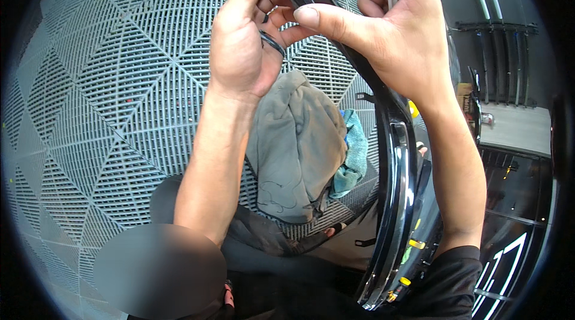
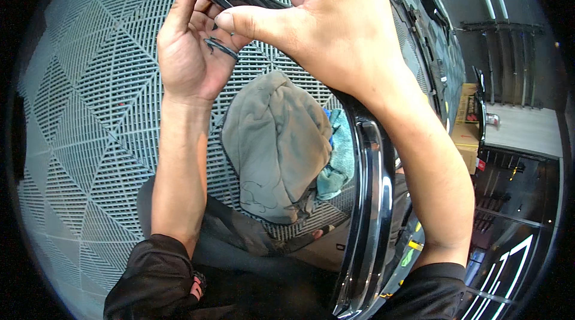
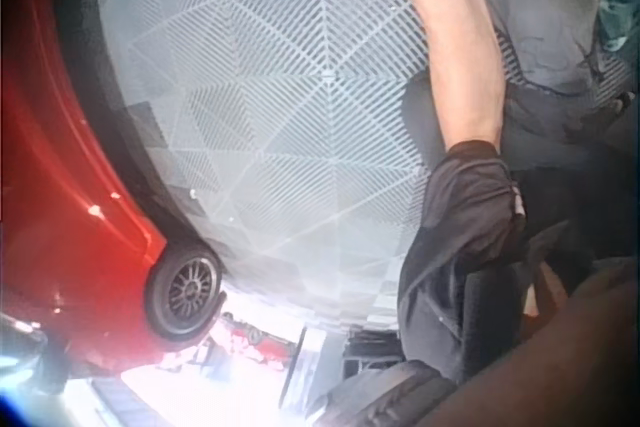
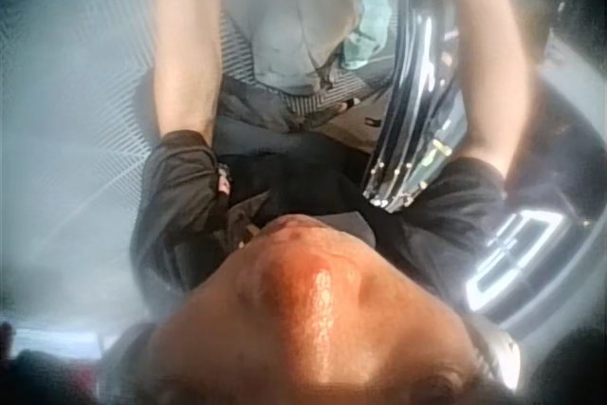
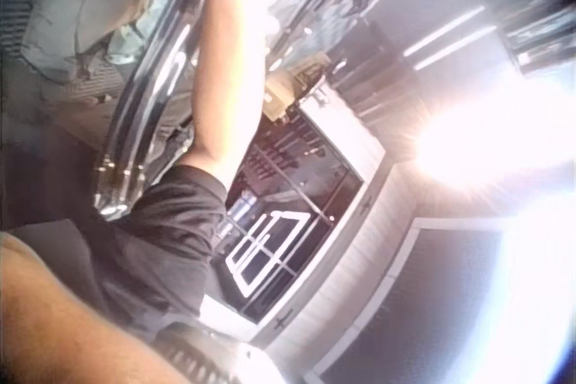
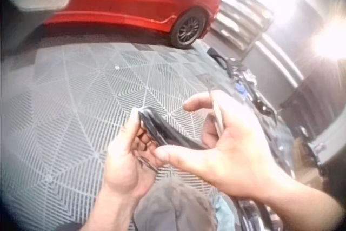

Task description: The person uses a small blade to carefully trim and remove excess material from a black plastic car trim piece. They hold the trim with one hand and scrape along its edges with the blade, occasionally rotating the piece to access different sides.

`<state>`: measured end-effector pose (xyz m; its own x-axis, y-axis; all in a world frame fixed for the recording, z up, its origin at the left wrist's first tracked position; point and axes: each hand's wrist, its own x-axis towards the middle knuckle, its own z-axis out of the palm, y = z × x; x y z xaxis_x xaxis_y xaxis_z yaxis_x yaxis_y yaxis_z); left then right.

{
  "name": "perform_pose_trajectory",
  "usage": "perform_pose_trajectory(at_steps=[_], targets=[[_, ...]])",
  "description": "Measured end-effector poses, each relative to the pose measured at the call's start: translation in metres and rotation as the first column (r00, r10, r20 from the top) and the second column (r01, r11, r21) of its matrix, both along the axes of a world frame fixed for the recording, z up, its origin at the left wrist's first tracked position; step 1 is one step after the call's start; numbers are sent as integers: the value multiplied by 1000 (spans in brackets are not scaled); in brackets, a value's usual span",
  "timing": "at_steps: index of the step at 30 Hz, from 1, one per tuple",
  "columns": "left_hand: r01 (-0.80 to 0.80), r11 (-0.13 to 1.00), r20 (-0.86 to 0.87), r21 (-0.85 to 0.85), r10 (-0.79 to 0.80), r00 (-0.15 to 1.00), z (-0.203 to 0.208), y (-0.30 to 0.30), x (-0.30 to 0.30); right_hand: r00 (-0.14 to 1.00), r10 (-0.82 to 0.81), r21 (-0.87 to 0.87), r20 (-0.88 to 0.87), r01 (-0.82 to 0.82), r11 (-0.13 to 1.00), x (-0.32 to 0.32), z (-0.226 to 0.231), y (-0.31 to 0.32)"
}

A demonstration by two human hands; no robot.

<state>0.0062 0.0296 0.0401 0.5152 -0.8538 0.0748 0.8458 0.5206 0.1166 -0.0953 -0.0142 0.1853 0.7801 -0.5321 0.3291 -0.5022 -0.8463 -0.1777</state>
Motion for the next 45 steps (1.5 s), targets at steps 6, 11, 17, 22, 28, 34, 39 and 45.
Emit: perform_pose_trajectory(at_steps=[6, 11, 17, 22, 28, 34, 39, 45], targets=[[5, 978, 325, -207, 64, 944, -8, -2, -3, 999, -26, 133, -29, 30, 991, -10, 14, -2], [-60, 995, 300, -78, 81, 950, -6, -3, -3, 891, 439, 144, 115, -452, 880, -21, 28, -37], [-89, 996, 246, 2, 86, 966, 12, 2, -7, 999, 14, 389, 38, -28, 921, -89, 32, -30], [-83, 995, 197, 63, 69, 978, 15, 3, -10, 945, 186, 289, -270, -105, 951, -95, 35, -19], [-94, 992, 206, 86, 74, 976, 11, 6, -5, 890, 364, 53, -273, -364, 930, -88, 28, -6], [-132, 988, 256, 79, 108, 961, 10, 3, -5, 904, 264, 9, -336, -277, 961, -98, 16, -10], [-150, 979, 263, 134, 111, 958, 10, 3, -6, 889, 210, 58, -406, -204, 977, -104, 20, 1], [-148, 981, 272, 128, 109, 956, 10, 4, -5, 900, 221, -48, -377, -257, 965, -110, 12, 0]])
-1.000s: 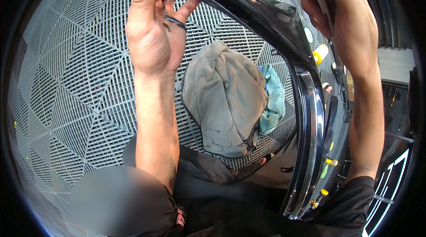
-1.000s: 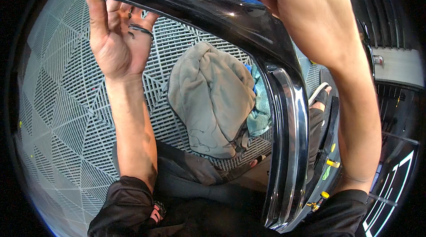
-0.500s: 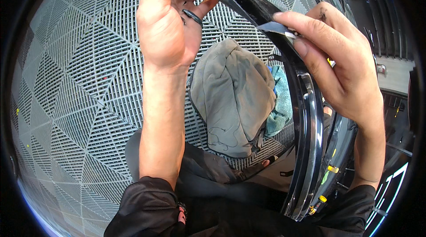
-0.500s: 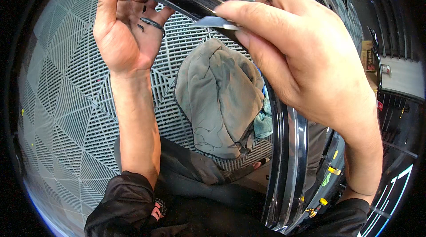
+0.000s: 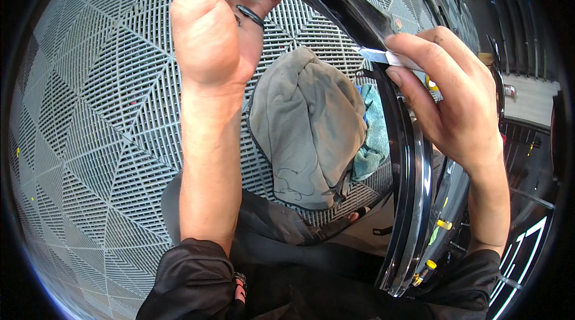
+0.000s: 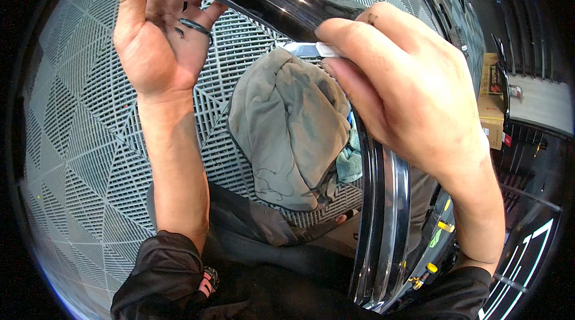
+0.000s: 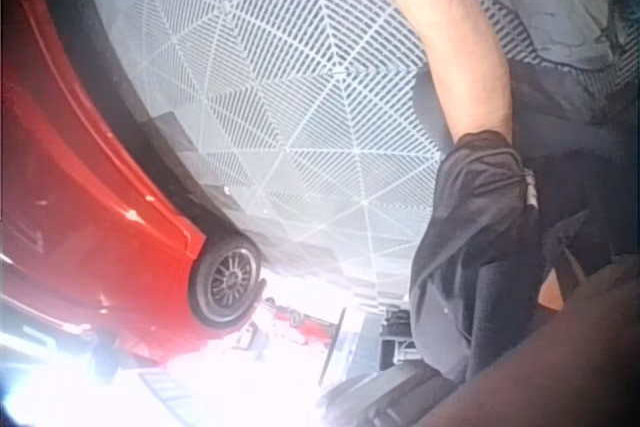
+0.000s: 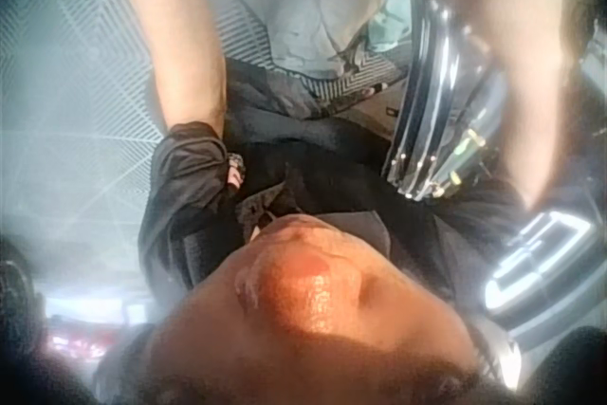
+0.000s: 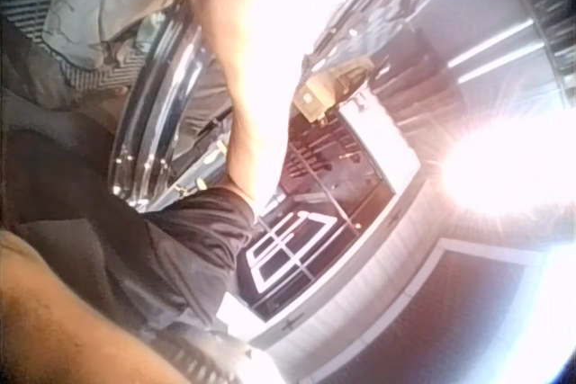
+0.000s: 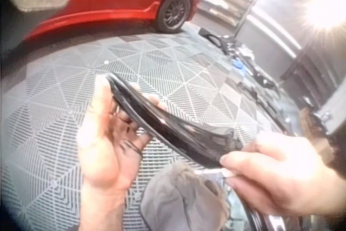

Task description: The person uses a small blade to carefully trim and remove excess material from a black plastic car trim piece. They hold the trim with one hand and scrape along its edges with the blade, occasionally rotating the piece to access different sides.

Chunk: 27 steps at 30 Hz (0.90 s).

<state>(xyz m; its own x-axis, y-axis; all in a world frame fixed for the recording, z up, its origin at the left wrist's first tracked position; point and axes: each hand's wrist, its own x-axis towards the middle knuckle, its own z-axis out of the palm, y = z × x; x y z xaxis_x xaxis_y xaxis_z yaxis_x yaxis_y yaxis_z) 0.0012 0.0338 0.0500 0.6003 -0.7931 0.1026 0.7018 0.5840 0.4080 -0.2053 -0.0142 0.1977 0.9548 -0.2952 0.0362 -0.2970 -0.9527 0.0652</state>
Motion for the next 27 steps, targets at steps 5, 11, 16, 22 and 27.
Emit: perform_pose_trajectory(at_steps=[5, 11, 16, 22, 27], targets=[[4, 998, -19, 58, -3, 1000, 5, 0, 1, 996, 25, 124, 80, -35, 992, 22, 6, -3], [83, 995, -60, 48, -80, 995, 8, 9, 2, 980, 156, 16, 120, -159, 987, 59, 9, -14], [56, 998, 43, 8, -56, 997, 9, 4, 8, 829, 430, -185, 358, -388, 903, 87, -16, -27], [100, 993, -27, -58, -102, 994, 10, 11, 6, 863, 286, -12, 415, -309, 951, 87, -20, -29], [47, 998, 49, 48, -49, 998, 7, 1, 7, 909, -287, 448, 302, 131, 884, 58, 3, 21]])
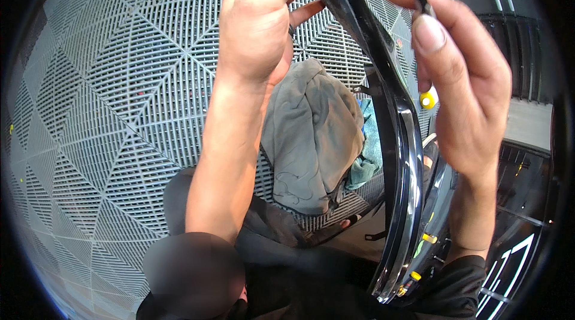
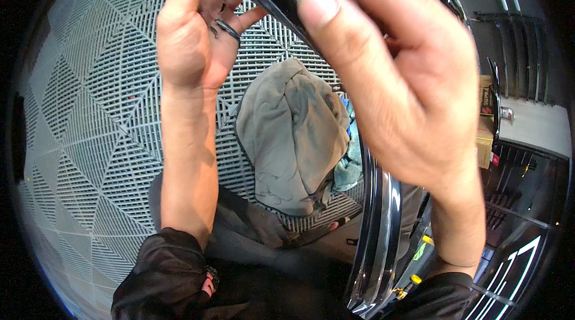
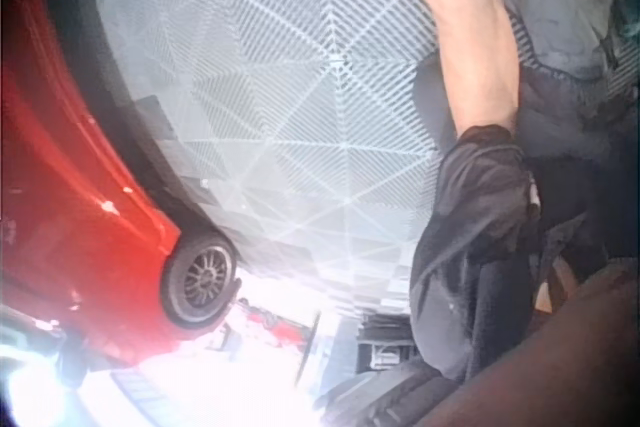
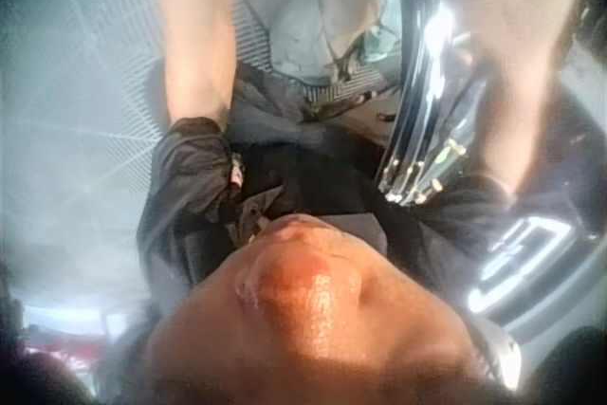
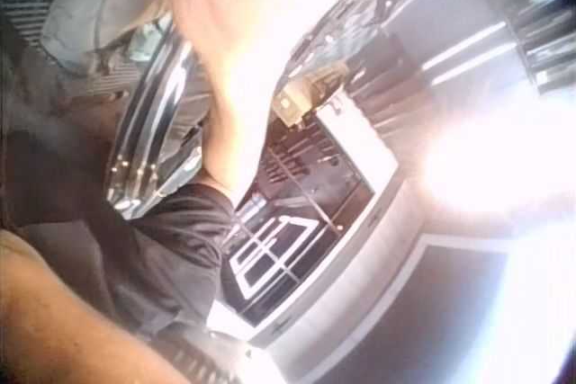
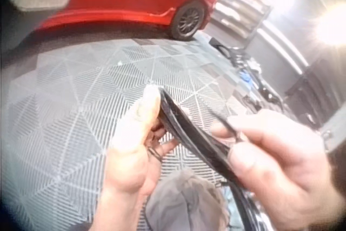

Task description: The person uses a small blade to carefully trim and remove excess material from a black plastic car trim piece. They hold the trim with one hand and scrape along its edges with the blade, occasionally rotating the piece to access different sides.

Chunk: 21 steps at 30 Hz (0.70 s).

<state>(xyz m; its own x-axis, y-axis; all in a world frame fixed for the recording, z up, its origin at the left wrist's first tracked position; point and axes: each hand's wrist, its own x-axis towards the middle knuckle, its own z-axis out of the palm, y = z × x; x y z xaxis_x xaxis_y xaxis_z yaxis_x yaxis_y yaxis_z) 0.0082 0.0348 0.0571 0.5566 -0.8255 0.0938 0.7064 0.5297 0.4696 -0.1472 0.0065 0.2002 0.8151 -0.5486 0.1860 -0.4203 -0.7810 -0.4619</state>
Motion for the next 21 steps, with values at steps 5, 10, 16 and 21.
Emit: perform_pose_trajectory(at_steps=[5, 10, 16, 21], targets=[[74, 997, 92, -8, -73, 993, -3, 3, 5, 908, -282, 290, 310, 192, 937, 22, -18, 32], [95, 993, 126, -75, -85, 988, -2, 2, 16, 559, -283, 228, 780, 168, 959, 62, -45, 48], [164, 983, 180, -85, -147, 973, -3, 18, 32, 438, -314, 389, 842, -92, 916, 94, -109, 98], [235, 968, 227, -87, -210, 951, 2, 33, 40, 383, -419, 549, 823, -350, 759, 95, -143, 81]])
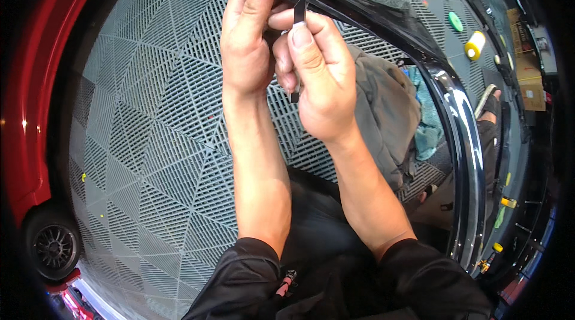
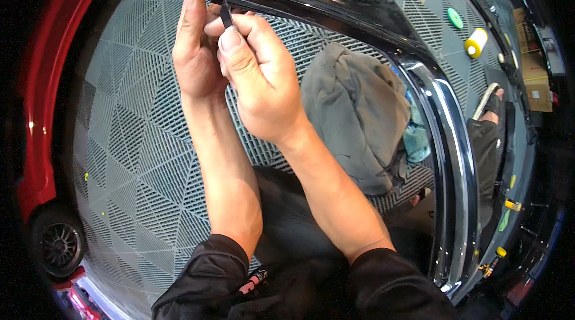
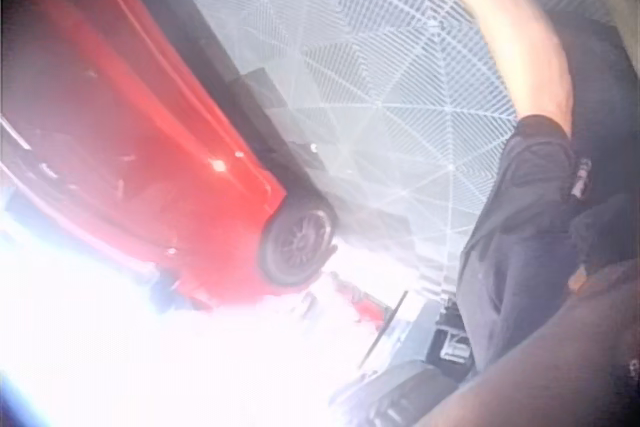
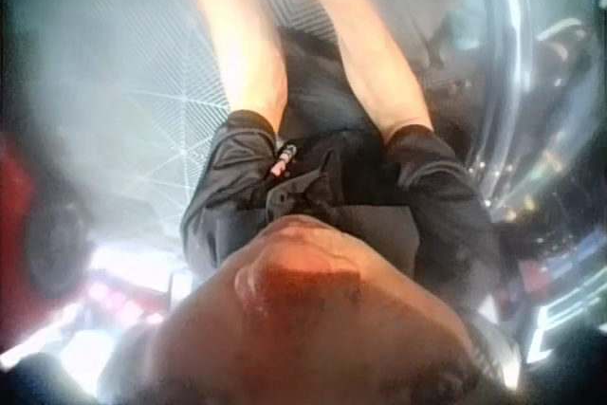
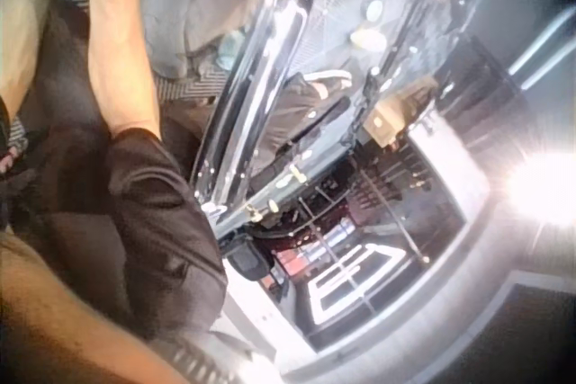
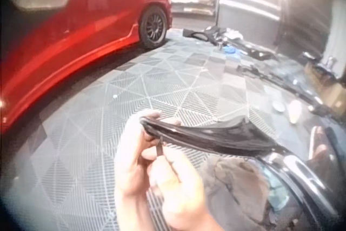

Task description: The person uses a small blade to carefully trim and remove excess material from a black plastic car trim piece. They hold the trim with one hand and scrape along its edges with the blade, occasionally rotating the piece to access different sides.

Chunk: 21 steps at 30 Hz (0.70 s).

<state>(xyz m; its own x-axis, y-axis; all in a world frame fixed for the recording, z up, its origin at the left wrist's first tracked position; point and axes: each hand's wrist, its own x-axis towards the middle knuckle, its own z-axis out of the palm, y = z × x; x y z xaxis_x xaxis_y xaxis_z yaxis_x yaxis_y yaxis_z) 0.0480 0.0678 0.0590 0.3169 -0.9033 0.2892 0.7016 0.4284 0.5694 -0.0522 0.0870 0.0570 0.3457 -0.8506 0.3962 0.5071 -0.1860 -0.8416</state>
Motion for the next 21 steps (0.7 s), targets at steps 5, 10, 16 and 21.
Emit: perform_pose_trajectory(at_steps=[5, 10, 16, 21], targets=[[112, 994, 102, 5, -112, 989, 1, 8, 9, 981, 159, 38, 111, -164, 986, 3, -10, -20], [-21, 1000, 258, 21, 15, 966, -3, 0, 14, 984, 86, 41, 155, -94, 995, 11, -15, -26], [-141, 990, 325, 8, 131, 937, 0, -1, 7, 971, 65, 106, 231, -92, 990, 16, -15, -25], [-240, 970, 515, -39, 225, 827, 4, 2, 4, 966, 119, 64, 231, -137, 989, 11, -18, -32]])
